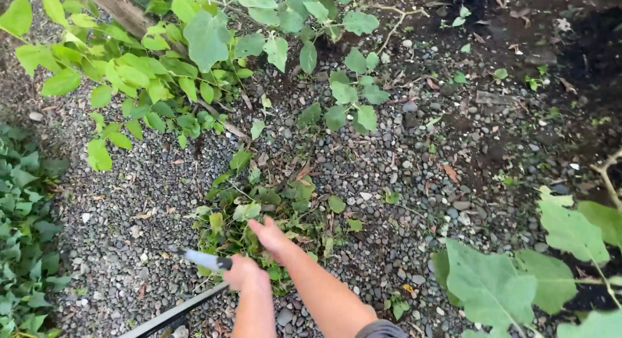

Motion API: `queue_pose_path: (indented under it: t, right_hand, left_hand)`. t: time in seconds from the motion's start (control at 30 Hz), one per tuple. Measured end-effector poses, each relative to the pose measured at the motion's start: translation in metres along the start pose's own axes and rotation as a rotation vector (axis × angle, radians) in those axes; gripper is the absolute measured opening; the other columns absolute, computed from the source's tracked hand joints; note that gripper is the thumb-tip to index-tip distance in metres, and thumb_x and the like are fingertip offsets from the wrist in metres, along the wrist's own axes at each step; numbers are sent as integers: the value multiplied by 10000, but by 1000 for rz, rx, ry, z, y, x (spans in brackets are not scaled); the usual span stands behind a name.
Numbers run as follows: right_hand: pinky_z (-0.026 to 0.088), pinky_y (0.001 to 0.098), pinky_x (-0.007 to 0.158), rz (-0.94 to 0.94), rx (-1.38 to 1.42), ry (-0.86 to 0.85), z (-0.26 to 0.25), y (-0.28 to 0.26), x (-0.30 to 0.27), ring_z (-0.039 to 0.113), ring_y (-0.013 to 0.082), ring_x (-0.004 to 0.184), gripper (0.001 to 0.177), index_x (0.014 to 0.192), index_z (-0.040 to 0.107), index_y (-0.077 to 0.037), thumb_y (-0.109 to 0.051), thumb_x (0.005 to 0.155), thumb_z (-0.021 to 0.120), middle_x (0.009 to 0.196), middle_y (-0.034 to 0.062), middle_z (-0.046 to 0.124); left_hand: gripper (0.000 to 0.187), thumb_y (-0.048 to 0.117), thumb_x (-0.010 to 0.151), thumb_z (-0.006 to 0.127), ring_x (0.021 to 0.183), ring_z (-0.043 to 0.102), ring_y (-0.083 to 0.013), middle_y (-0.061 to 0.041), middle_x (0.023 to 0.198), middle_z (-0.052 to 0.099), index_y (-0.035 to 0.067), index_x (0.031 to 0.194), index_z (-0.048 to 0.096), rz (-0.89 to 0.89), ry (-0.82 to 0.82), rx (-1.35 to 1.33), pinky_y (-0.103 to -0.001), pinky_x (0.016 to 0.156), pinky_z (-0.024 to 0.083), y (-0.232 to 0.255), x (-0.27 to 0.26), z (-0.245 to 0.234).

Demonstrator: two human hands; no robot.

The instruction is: Pruning leaves and stems from a plant using a knife and garden shears while clearing weeds from the surrounding soil.

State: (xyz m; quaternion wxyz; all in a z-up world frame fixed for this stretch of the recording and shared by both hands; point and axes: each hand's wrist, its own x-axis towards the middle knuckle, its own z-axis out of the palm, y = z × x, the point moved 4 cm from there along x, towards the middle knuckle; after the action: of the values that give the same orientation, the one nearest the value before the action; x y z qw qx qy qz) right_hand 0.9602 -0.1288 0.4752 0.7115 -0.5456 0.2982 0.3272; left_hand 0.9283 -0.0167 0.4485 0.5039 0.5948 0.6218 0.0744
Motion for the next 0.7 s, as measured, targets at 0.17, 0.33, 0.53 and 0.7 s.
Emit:
queue_pose_path:
  t: [0.17,0.33,0.53,0.7]
  right_hand:
    - [468,617,1091,77,-8,-290,8,-19,-4,388,524,1432,792,1629,-142,-299,-485,1040,353,1714,159,89]
    - [527,387,661,-55,-335,-295,-17,-24,60,543,210,513,758,1592,363,-79,-607,1055,281,544,30,459]
    - [638,423,761,-160,-303,-71,-79,-23,151,726,303,998,605,1156,752,-125,-658,886,656,1141,136,743]
    - [486,484,1085,-304,-438,133,-167,-60,173,618,385,1231,547,1120,765,-89,-568,903,614,1224,214,704]
  left_hand:
    - [376,301,1078,514,1130,623,-362,-84,1324,622,156,1423,479,64,32,127,-515,835,522,26,6,3]
    - [529,364,1076,552,1304,505,-433,-145,1499,486,183,1554,418,-100,22,271,-649,1050,473,17,10,59]
    - [493,430,1035,595,1040,604,-366,-186,1206,647,-16,1244,632,-92,-179,281,-501,845,495,-1,-20,149]
    - [465,312,1011,590,1209,506,-370,-199,1357,533,27,1374,528,-44,-455,237,-531,961,445,-9,-66,231]
